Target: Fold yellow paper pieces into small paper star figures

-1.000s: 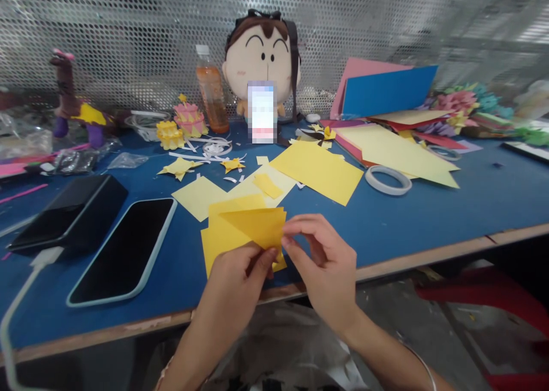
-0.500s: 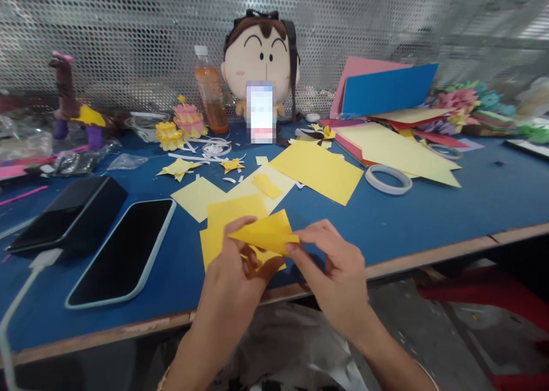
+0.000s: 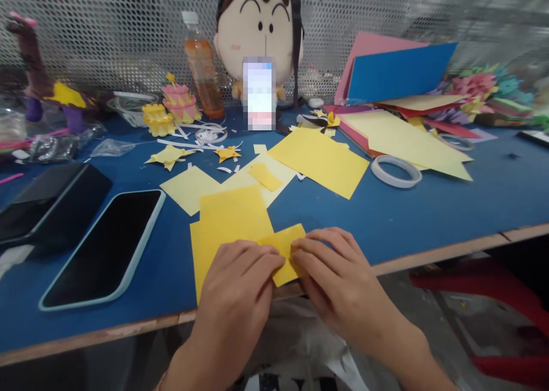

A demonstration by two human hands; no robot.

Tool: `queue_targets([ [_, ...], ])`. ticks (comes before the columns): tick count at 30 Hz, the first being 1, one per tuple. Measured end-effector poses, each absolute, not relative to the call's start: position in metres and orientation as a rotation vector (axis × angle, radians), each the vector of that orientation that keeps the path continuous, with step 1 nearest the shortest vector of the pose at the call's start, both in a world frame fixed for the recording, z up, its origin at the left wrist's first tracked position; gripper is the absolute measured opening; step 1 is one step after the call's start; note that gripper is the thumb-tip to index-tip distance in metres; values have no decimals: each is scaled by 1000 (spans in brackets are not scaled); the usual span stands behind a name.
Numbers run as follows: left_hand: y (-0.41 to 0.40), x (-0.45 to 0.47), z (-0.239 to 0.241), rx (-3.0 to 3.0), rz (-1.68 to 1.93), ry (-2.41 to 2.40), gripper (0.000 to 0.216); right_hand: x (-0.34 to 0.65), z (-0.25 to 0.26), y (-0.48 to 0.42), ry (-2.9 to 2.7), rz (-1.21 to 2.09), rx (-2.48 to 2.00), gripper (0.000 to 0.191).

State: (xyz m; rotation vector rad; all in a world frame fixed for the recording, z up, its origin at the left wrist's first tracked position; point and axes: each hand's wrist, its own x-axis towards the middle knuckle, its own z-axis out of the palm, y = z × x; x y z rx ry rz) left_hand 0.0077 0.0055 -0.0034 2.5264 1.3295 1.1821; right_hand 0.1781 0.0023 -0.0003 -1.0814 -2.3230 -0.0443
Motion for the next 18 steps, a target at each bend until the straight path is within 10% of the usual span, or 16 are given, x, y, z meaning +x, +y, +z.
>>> queue_targets([
  [18, -5, -19, -12, 2558, 789, 1184, 23, 191, 11, 2, -2392, 118, -929, 21],
])
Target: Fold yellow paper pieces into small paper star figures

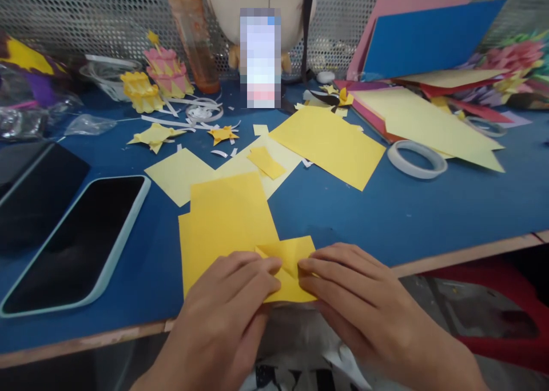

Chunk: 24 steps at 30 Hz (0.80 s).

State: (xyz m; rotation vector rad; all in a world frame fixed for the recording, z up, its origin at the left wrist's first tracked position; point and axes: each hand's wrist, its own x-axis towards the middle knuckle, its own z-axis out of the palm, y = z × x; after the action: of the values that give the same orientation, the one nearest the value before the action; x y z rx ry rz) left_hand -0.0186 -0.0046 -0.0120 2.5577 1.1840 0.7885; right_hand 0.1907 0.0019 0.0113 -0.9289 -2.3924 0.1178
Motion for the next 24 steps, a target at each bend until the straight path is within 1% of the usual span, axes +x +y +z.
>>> queue_targets([
  [3, -5, -16, -10, 2513, 738, 1203, 23, 191, 13, 5, -2430, 183, -919, 18],
  [8, 2, -14, -7, 2456, 706, 1225, 11, 195, 15, 11, -2430, 281, -899, 19],
  [13, 5, -14, -7, 2398, 743, 1306, 5, 197, 14, 18, -2302, 493, -1056, 12],
  [18, 1, -13, -9, 2225, 845, 1627, 14, 190, 14, 29, -2248, 526, -1205, 17],
  [21, 0, -15, -15, 2270, 852, 1615, 30, 185, 13, 33, -2268, 494, -1282, 18],
  [24, -2, -13, -17, 2381, 953, 1599, 34, 183, 12, 36, -2274, 471, -1324, 19],
])
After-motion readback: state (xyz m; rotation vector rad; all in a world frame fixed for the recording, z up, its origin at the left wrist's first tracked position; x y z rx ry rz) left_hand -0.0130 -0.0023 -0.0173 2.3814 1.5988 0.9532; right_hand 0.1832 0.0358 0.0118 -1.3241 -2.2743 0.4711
